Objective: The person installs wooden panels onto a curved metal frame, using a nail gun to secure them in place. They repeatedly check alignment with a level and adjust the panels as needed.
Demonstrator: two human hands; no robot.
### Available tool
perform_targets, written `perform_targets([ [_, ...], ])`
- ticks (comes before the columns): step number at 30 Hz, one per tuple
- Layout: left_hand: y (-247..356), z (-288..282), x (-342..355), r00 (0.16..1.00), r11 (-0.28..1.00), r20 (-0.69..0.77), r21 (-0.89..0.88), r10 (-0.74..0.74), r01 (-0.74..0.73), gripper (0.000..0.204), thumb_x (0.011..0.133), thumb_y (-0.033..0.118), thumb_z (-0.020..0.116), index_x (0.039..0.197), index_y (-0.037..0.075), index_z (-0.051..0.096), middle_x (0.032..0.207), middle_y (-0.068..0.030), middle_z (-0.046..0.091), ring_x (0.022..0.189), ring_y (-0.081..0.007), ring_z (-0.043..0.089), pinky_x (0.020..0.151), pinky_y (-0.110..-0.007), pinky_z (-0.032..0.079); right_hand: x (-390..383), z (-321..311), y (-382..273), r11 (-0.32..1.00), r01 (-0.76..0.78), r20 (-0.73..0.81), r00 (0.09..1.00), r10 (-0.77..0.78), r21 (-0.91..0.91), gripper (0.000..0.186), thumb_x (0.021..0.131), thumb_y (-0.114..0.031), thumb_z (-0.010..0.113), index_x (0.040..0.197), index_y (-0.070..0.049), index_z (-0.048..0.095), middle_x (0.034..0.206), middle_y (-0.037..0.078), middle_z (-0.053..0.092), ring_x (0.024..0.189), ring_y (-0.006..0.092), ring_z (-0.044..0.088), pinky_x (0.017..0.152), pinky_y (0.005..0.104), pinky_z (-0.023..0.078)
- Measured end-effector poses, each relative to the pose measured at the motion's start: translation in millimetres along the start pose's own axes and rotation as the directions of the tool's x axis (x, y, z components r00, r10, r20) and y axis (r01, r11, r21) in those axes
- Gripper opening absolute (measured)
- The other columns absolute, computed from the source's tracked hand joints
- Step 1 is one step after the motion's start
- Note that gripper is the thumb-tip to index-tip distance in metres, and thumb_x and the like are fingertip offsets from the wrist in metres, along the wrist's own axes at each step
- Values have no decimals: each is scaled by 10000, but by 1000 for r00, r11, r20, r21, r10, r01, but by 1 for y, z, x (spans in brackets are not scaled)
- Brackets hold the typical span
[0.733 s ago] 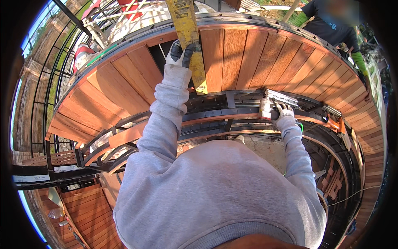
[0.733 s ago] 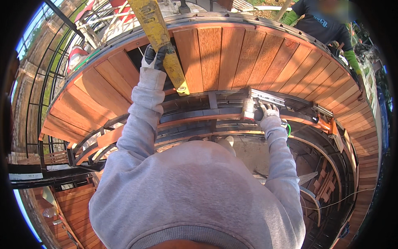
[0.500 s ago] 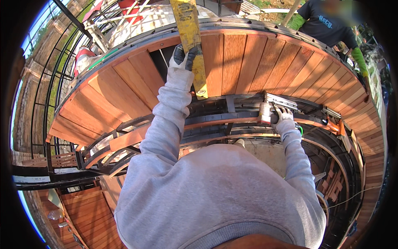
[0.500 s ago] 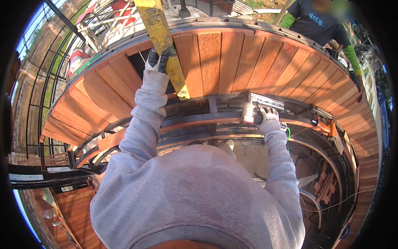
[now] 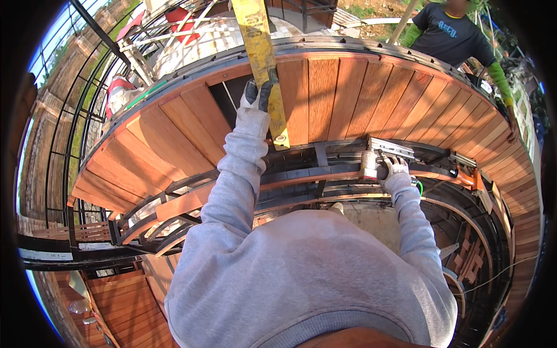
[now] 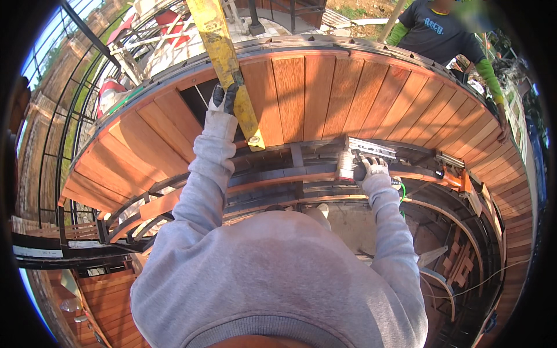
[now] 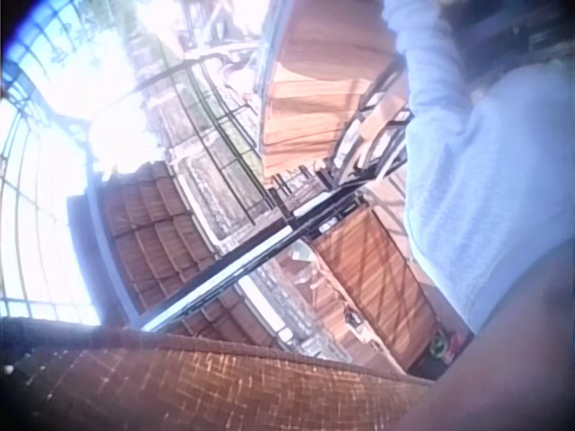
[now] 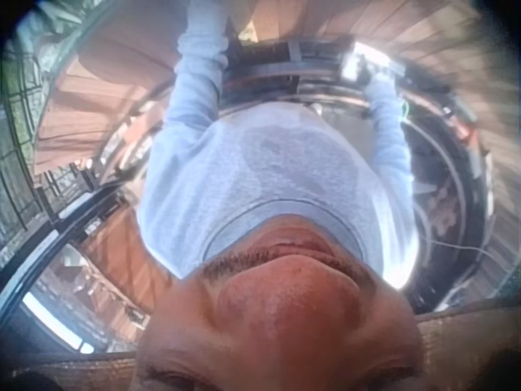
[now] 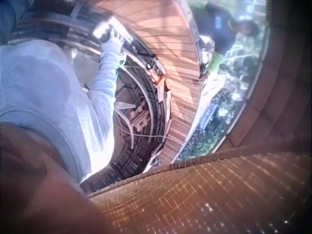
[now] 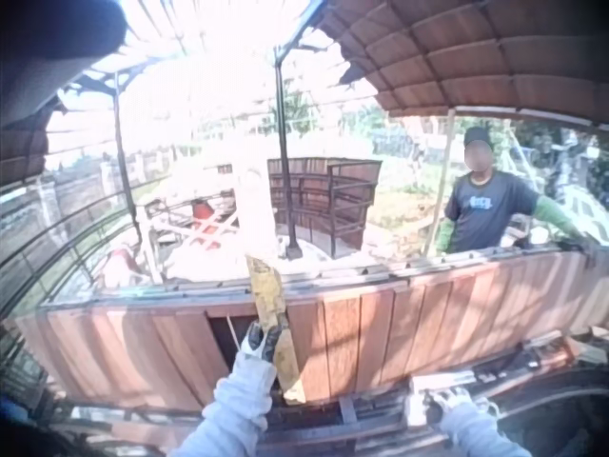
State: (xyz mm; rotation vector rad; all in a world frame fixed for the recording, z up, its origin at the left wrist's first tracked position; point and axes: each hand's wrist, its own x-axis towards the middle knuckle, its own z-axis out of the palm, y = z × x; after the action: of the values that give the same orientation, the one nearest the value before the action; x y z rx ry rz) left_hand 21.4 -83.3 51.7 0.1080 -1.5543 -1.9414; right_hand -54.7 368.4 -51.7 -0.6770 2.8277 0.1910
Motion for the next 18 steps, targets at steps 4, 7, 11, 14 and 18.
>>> perform_targets([
  [4,11,8,-8,998,993,20,102,-53,50,311,947,133,731,1233,77,621,1111,5,679,977,-88,612,856,-261,501,0,0,0,1000,-2,3,1000,2,1,954,719,-514,780,1536,-212,389,1493,161,460,1401,373,391,1194,450,284],
  [7,7,12,-7,999,987,18,156,-49,46,350,895,96,783,1206,64,624,1086,5,678,965,-100,615,851,-264,502,1,-3,-2,999,-31,41,999,32,-17,963,719,-508,776,1548,-228,371,1505,164,449,1412,375,381,1195,448,282],
  [11,4,7,-3,997,923,54,385,-49,25,404,888,65,777,1250,50,600,1107,-41,686,974,-137,652,875,-278,526,-3,-6,-4,1000,-26,42,999,26,-7,936,726,-478,766,1541,-230,378,1509,160,445,1413,367,379,1196,441,282],
  [14,-35,-19,14,993,986,65,141,-99,89,463,799,161,869,1176,67,616,1027,1,668,907,-105,621,781,-271,534,-3,-9,-5,1000,2,-9,1000,-2,25,861,743,-437,737,1509,-194,428,1478,159,471,1388,378,401,1183,447,297],
  [18,-24,-9,8,989,956,80,276,-122,96,424,891,-79,681,1286,34,574,1170,-70,671,1040,-185,678,938,-304,548,-8,-14,-6,999,23,-12,1000,-22,35,838,736,-439,739,1484,-180,463,1459,167,484,1372,382,413,1177,451,305],
])
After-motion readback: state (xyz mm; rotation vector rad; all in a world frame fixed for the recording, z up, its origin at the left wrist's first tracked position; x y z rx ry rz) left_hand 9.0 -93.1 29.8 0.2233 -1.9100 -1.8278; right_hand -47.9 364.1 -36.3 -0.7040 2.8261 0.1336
